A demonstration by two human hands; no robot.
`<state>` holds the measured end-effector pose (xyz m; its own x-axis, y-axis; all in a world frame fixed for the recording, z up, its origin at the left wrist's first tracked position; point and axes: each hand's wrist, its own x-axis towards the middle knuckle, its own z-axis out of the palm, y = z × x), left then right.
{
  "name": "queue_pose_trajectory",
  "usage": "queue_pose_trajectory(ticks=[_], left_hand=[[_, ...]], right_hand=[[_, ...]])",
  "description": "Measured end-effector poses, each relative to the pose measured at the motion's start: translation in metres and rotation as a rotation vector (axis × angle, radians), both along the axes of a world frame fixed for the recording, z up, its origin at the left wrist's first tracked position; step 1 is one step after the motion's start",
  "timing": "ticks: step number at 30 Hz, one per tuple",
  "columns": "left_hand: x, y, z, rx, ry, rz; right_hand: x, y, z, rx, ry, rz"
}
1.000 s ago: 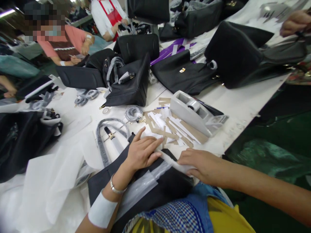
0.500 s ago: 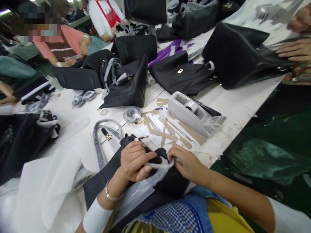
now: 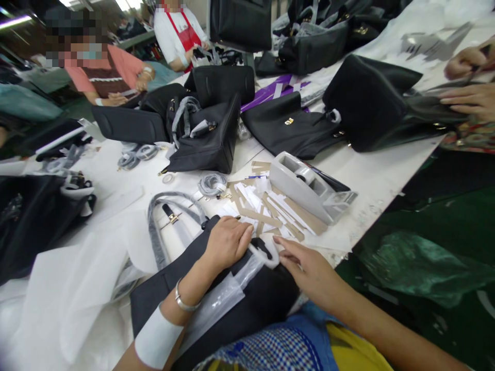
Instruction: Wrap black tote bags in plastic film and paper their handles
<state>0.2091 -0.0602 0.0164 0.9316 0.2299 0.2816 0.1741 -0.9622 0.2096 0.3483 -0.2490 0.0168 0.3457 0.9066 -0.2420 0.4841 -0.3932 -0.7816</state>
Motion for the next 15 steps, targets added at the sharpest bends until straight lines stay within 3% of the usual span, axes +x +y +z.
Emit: queue_pose_trajectory(ticks=[3,9,11,15], left_hand=[[-0.001,0.001,-0.004,-0.035,-0.016,0.008],[0.001,0.0,-0.01,-0.12,-0.014,0.086],[0.0,-0.001,-0.01,-0.143,-0.013,0.097],[-0.002,0.001,-0.017,-0.289,-0.112,0.076]], right_hand=[[-0.002,0.002,0.008,-0.047,0.0,-0.013],[0.005,0.0,0.015,-0.169,-0.005,0.128],[0.005,0.002,0.017,-0.089,-0.119,0.191],[-0.013,0.012,0.013,0.279,-0.419,0.279]])
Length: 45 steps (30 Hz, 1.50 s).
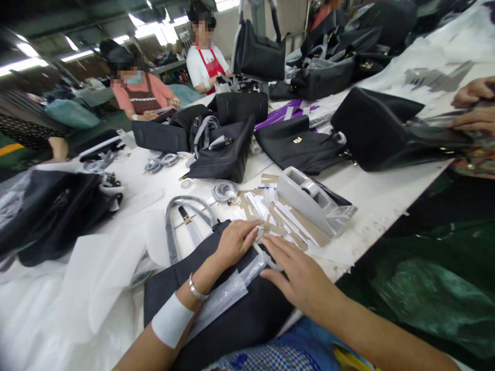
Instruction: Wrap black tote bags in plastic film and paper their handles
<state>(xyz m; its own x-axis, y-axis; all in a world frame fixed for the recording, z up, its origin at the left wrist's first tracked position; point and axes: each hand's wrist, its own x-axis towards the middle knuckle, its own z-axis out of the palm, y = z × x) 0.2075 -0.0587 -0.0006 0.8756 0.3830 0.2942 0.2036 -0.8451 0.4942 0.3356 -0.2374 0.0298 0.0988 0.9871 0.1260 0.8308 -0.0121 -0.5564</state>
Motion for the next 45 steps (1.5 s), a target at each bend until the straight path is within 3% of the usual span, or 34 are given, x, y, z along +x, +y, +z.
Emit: queue_pose_trajectory(ticks=[2,4,8,11,13,15,18,20,22,24,26,29,31,34,37,41,45], left_hand=[[-0.002,0.007,0.0,-0.125,-0.082,0.008],[-0.008,0.017,0.01,-0.2,-0.119,0.013],[-0.046,0.021,0.064,-0.119,-0.074,0.032],[-0.098,-0.005,0.103,-0.033,0.016,0.132],[-0.134,-0.034,0.108,0.005,0.054,0.262],[-0.167,-0.066,0.092,0.064,0.085,0.422],[-0.204,-0.103,0.044,0.18,0.159,0.69],[-0.218,-0.118,0.013,0.171,0.162,0.919],[-0.225,-0.127,-0.008,0.089,0.131,1.074],[-0.225,-0.131,-0.017,-0.002,0.088,1.126],[-0.22,-0.133,-0.018,-0.057,0.039,1.119],[-0.207,-0.135,-0.013,-0.084,-0.027,1.084],[-0.199,-0.135,-0.01,-0.093,-0.051,1.064],[-0.195,-0.13,-0.001,-0.136,-0.115,1.031],[-0.203,-0.11,0.016,-0.186,-0.224,1.011],[-0.214,-0.057,0.038,-0.174,-0.295,0.998],[-0.208,0.007,0.041,-0.179,-0.147,1.082]], right_hand=[[-0.014,0.005,-0.012,0.129,-0.094,0.081],[-0.024,0.009,-0.029,0.193,-0.162,0.12],[-0.024,0.012,-0.053,0.231,-0.208,0.127],[-0.019,0.014,-0.052,0.208,-0.203,0.145],[-0.017,0.016,-0.044,0.166,-0.2,0.159],[-0.018,0.019,-0.035,0.169,-0.195,0.145],[-0.022,0.027,-0.031,0.242,-0.18,0.121],[-0.021,0.032,-0.038,0.253,-0.183,0.154],[-0.016,0.035,-0.05,0.219,-0.198,0.186],[-0.009,0.037,-0.056,0.198,-0.226,0.203],[-0.007,0.037,-0.049,0.256,-0.282,0.203],[-0.023,0.041,-0.012,0.439,-0.36,0.212],[-0.047,0.049,0.016,0.525,-0.347,0.29],[-0.085,0.071,0.031,0.566,-0.278,0.45],[-0.106,0.094,0.005,0.541,-0.275,0.553],[-0.105,0.106,-0.036,0.45,-0.265,0.519],[-0.101,0.102,-0.043,0.46,-0.213,0.551]])
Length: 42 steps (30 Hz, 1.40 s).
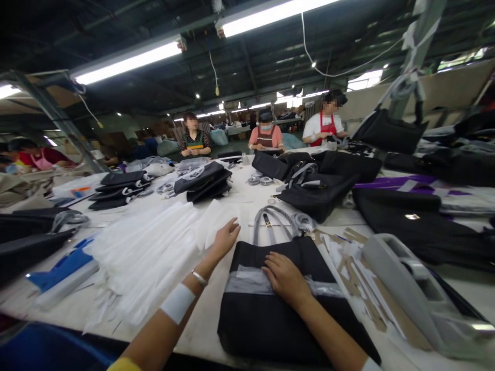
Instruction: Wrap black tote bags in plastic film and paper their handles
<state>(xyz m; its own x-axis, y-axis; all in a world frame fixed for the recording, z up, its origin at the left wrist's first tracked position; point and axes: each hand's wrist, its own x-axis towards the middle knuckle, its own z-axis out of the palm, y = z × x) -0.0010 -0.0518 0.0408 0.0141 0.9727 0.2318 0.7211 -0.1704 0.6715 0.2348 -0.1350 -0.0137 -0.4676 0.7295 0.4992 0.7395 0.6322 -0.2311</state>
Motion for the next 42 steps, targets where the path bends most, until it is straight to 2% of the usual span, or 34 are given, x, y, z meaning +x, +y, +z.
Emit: queue_pose_trajectory(ticks=[2,4,8,10,13,16,19,21,23,24,27,29,31,34,37,39,42], left_hand=[[0.007,0.025,-0.007,-0.047,0.046,0.049],[0.014,0.041,-0.016,-0.091,0.077,0.089],[0.023,0.051,-0.026,-0.154,0.084,0.125],[0.024,0.052,-0.022,-0.152,0.044,0.127],[0.02,0.05,-0.007,-0.091,-0.066,0.117],[0.016,0.035,0.01,-0.026,-0.217,0.054],[0.013,0.005,0.02,-0.008,-0.367,-0.049],[0.013,-0.02,0.023,-0.006,-0.517,-0.147],[0.013,-0.044,0.023,0.039,-0.6,-0.188],[0.012,-0.054,0.023,0.088,-0.578,-0.164],[0.011,-0.078,0.021,0.278,-0.34,-0.064],[0.009,-0.088,0.021,0.351,-0.257,-0.097],[0.004,-0.093,0.021,0.327,-0.326,-0.136],[-0.01,-0.093,0.021,0.132,-0.603,-0.089],[-0.029,-0.091,0.016,-0.131,-0.825,-0.15],[-0.04,-0.091,0.008,-0.225,-0.957,-0.165],[-0.049,-0.091,-0.011,-0.203,-1.138,0.023]], right_hand=[[0.0,-0.001,0.0,0.021,0.015,0.014],[-0.002,0.0,-0.002,0.035,0.027,0.012],[-0.002,0.001,-0.007,0.017,0.038,0.017],[-0.001,0.0,-0.008,0.0,0.058,0.026],[0.0,-0.001,-0.004,-0.031,0.137,0.047],[-0.002,0.0,0.014,-0.055,0.285,0.059],[-0.008,0.008,0.045,-0.129,0.486,0.027],[-0.014,0.018,0.065,-0.275,0.622,-0.006],[-0.022,0.029,0.079,-0.468,0.733,0.004],[-0.027,0.034,0.083,-0.556,0.78,0.03],[-0.046,0.044,0.088,-0.743,0.89,0.136],[-0.059,0.047,0.09,-0.826,0.927,0.207],[-0.069,0.048,0.093,-0.893,0.94,0.268],[-0.079,0.053,0.1,-1.012,0.922,0.404],[-0.083,0.067,0.101,-1.102,0.735,0.614],[-0.085,0.083,0.095,-1.038,0.538,0.645],[-0.088,0.111,0.075,-0.748,0.183,0.554]])
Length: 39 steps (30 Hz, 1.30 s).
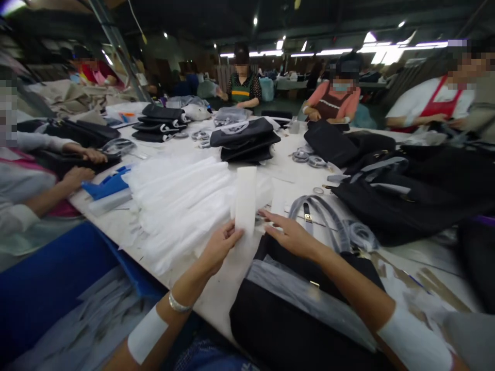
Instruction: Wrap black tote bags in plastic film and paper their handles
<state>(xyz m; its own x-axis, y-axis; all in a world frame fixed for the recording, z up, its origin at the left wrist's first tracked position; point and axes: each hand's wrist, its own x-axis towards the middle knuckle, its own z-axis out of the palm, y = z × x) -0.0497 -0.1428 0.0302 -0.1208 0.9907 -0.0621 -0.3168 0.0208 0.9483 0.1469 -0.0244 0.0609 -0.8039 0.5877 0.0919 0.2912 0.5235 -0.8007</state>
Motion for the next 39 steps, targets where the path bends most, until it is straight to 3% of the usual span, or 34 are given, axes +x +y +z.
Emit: queue_pose_trajectory(ticks=[3,6,13,16,23,26,31,33,36,39], left_hand=[[0.005,0.004,-0.021,-0.044,-0.115,0.136],[0.02,0.012,-0.034,-0.034,-0.203,0.17],[0.05,0.026,-0.035,-0.075,-0.307,0.288],[0.053,0.029,-0.036,-0.024,-0.311,0.316],[0.063,0.032,-0.032,-0.109,-0.424,0.398],[0.058,0.026,-0.031,-0.06,-0.187,0.238],[0.025,0.016,-0.018,-0.012,0.712,-0.183],[0.015,0.017,-0.008,0.019,0.936,-0.284],[0.01,0.021,0.0,0.071,1.052,-0.336],[0.007,0.02,-0.001,0.126,0.98,-0.343]], right_hand=[[-0.003,0.021,-0.025,0.328,-0.254,0.122],[-0.003,0.029,-0.038,0.442,-0.37,0.213],[0.009,0.022,-0.024,0.668,-0.148,-0.003],[0.011,0.019,-0.022,0.701,-0.088,-0.02],[0.012,0.017,-0.027,0.747,-0.037,-0.032],[0.013,0.017,-0.03,0.77,-0.051,-0.03],[0.014,0.013,-0.025,0.845,-0.17,-0.011],[0.011,0.01,-0.015,0.896,-0.149,-0.021],[0.0,0.012,0.004,0.917,-0.12,0.055],[-0.017,0.029,0.018,0.794,-0.227,0.365]])
